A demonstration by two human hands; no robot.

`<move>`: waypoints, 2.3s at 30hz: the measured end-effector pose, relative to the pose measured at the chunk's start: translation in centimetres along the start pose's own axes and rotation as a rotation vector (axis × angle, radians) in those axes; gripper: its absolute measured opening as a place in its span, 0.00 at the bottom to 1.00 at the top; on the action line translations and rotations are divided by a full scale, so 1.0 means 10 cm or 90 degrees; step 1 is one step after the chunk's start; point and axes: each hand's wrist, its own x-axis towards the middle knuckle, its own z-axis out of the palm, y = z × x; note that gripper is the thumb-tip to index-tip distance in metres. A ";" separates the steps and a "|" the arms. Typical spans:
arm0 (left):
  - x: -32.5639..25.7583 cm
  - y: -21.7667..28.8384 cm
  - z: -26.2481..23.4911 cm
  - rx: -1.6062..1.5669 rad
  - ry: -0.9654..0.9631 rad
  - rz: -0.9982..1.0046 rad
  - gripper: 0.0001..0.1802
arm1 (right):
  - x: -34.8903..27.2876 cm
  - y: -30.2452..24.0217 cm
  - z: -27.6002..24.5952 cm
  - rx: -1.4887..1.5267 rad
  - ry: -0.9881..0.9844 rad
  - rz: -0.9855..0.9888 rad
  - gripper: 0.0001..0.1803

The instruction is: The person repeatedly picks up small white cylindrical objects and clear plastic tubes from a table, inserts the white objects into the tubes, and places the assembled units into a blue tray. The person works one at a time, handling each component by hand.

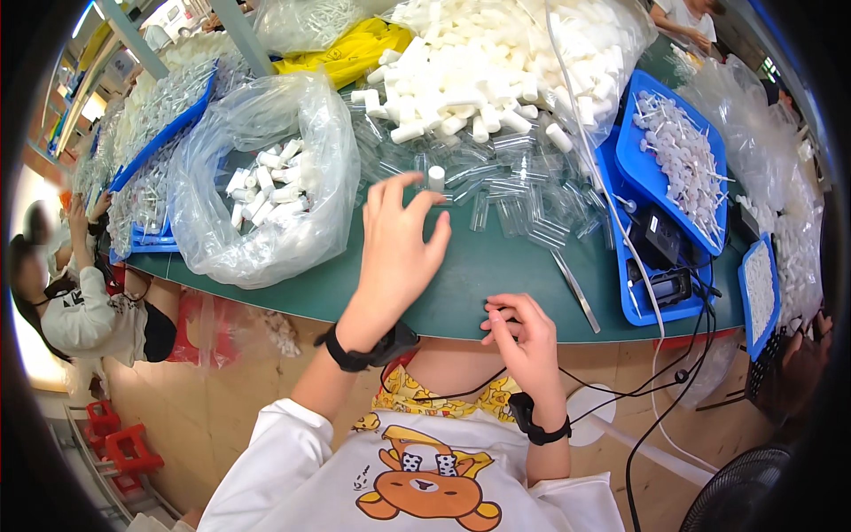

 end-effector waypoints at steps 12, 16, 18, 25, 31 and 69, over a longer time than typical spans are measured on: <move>0.11 -0.12 0.21 0.082 -0.070 0.004 0.15 | -0.04 0.04 -0.12 -0.001 -0.079 -0.033 0.09; 0.13 -0.10 0.24 0.073 -0.100 -0.012 0.17 | 0.01 -0.26 -0.29 -0.041 -0.143 -0.073 0.09; 0.13 -0.10 0.24 0.076 -0.112 -0.017 0.18 | 0.10 -0.48 -0.48 -0.111 -0.129 -0.115 0.08; 0.11 -0.10 0.22 0.087 -0.088 -0.006 0.17 | 0.59 -0.88 -1.57 -0.659 0.172 -0.182 0.11; 0.11 0.09 0.00 -0.088 -0.008 -0.041 0.10 | 1.05 -0.53 -2.48 -0.828 0.225 -0.112 0.13; -0.60 0.01 0.09 -0.549 -0.089 -0.165 0.21 | 0.86 -0.90 -1.95 -0.031 0.309 -0.250 0.12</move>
